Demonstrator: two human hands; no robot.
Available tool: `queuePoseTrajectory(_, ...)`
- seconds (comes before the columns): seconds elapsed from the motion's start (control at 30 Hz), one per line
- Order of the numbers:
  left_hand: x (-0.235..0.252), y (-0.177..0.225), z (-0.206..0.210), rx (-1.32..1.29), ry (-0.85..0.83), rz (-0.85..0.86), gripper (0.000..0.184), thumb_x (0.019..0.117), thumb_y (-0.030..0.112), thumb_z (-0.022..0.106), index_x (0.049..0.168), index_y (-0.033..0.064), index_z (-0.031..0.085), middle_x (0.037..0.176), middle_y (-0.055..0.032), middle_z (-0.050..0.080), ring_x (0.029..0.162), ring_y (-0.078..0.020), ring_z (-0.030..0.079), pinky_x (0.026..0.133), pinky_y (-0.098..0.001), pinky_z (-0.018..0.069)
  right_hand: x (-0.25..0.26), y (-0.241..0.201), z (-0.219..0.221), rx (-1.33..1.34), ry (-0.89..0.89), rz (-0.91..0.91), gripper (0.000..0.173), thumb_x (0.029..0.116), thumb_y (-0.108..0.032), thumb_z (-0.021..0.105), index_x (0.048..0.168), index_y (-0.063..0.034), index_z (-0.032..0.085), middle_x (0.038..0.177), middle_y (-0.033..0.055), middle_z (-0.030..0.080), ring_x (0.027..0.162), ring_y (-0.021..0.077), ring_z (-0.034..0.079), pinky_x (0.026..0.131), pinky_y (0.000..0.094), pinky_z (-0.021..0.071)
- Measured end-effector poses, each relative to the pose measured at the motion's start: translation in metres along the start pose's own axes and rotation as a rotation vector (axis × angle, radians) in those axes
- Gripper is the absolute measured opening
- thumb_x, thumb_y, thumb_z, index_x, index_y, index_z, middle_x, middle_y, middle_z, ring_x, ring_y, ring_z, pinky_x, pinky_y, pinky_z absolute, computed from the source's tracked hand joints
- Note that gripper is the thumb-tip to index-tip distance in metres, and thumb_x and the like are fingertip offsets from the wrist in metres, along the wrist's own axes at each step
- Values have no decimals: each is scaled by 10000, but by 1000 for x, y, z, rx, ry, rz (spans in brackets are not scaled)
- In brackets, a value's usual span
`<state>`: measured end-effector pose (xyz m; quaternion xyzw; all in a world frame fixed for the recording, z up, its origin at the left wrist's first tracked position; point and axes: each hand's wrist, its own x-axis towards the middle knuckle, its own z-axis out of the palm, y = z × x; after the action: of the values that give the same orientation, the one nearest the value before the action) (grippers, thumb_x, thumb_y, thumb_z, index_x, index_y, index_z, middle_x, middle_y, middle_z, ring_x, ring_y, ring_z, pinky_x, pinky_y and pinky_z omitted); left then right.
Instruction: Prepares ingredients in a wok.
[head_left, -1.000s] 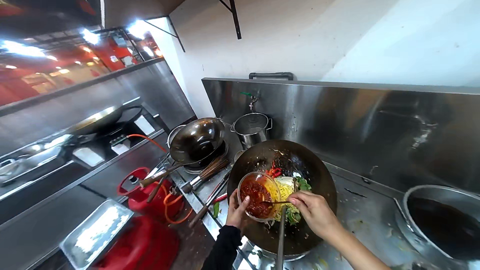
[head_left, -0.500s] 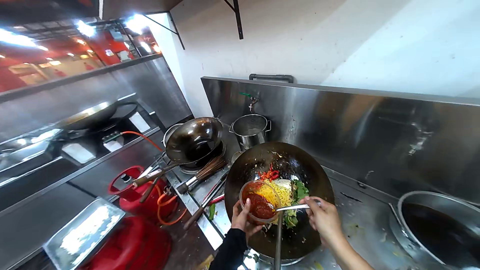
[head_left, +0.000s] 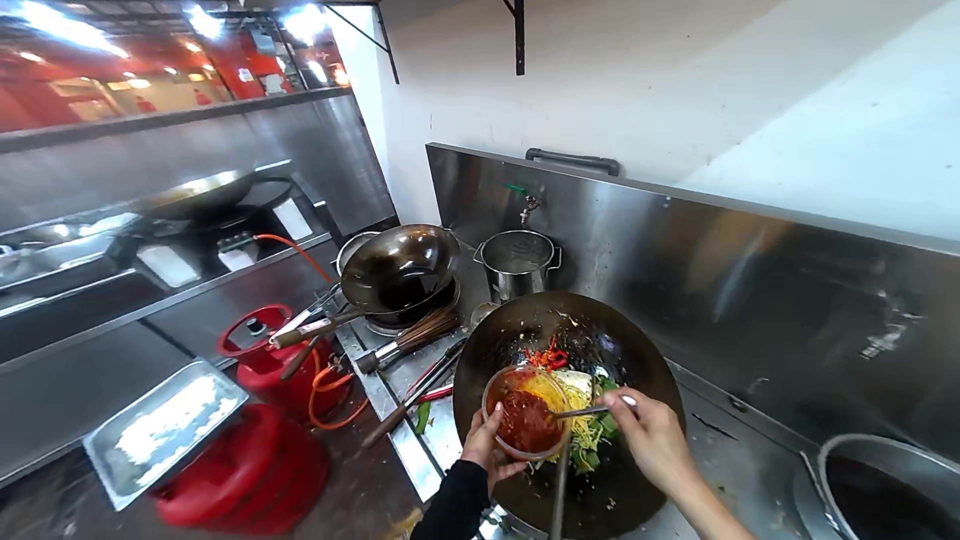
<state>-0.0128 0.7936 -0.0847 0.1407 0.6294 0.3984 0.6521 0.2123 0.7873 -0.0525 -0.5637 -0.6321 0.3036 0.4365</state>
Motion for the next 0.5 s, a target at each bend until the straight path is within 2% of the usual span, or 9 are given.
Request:
queuePoseTrajectory(0.07,0,0,-5,44,-59,26,540,1116,393,381,1606,222,232,1476,-281,479,1243,-457,568,924,-596,512,-2,3,-7,-46,-135,-322,268,978,-143,548,946,16,761,855,107,743,752,108,684,724,255,552)
queuePoseTrajectory(0.1,1,1,-9,62,-98,43,525,1117,395,373,1599,224,255,1456,-271,505,1240,-449,578,928,-603,516,-1,4,-11,-43,-159,-457,281,989,-190,563,931,-9,770,845,102,734,774,94,688,747,214,551)
queuePoseTrajectory(0.17,9,0,-18,89,-197,84,525,1119,395,358,1605,226,252,1427,-265,531,1217,-439,598,917,-605,528,2,4,-20,-8,-165,-619,304,1025,-265,567,936,-52,765,817,65,689,790,32,643,764,123,511)
queuePoseTrajectory(0.23,43,-11,-35,104,-331,150,568,1101,423,403,1609,221,247,1372,-265,582,1146,-434,649,853,-609,569,4,1,-28,-20,-167,-706,306,1050,-306,551,959,-90,749,841,47,686,830,13,647,793,104,511)
queuePoseTrajectory(0.3,54,-13,-41,123,-393,205,581,1084,422,439,1596,201,275,1299,-252,633,1062,-414,691,787,-579,598,4,-4,-27,-48,-186,-769,289,1053,-302,549,962,-101,736,848,50,675,852,50,651,815,124,517)
queuePoseTrajectory(0.37,33,-3,-38,176,-402,238,576,1072,387,457,1581,168,297,1283,-229,639,1051,-367,695,789,-533,603,4,-8,-18,-83,-200,-819,271,1046,-271,556,949,-93,736,837,63,667,850,99,651,819,153,523)
queuePoseTrajectory(0.43,1,9,-31,264,-394,272,590,1031,347,492,1552,121,333,1294,-204,622,1080,-313,673,836,-499,586,7,-12,-3,-95,-180,-865,265,1039,-252,562,936,-84,740,821,74,673,838,136,654,813,177,527)
queuePoseTrajectory(0.5,0,6,-33,271,-412,248,608,1014,365,493,1549,123,333,1300,-207,620,1100,-326,663,852,-515,578,11,-10,13,-91,-136,-906,266,1051,-251,550,947,-85,729,824,72,670,840,148,654,823,187,529)
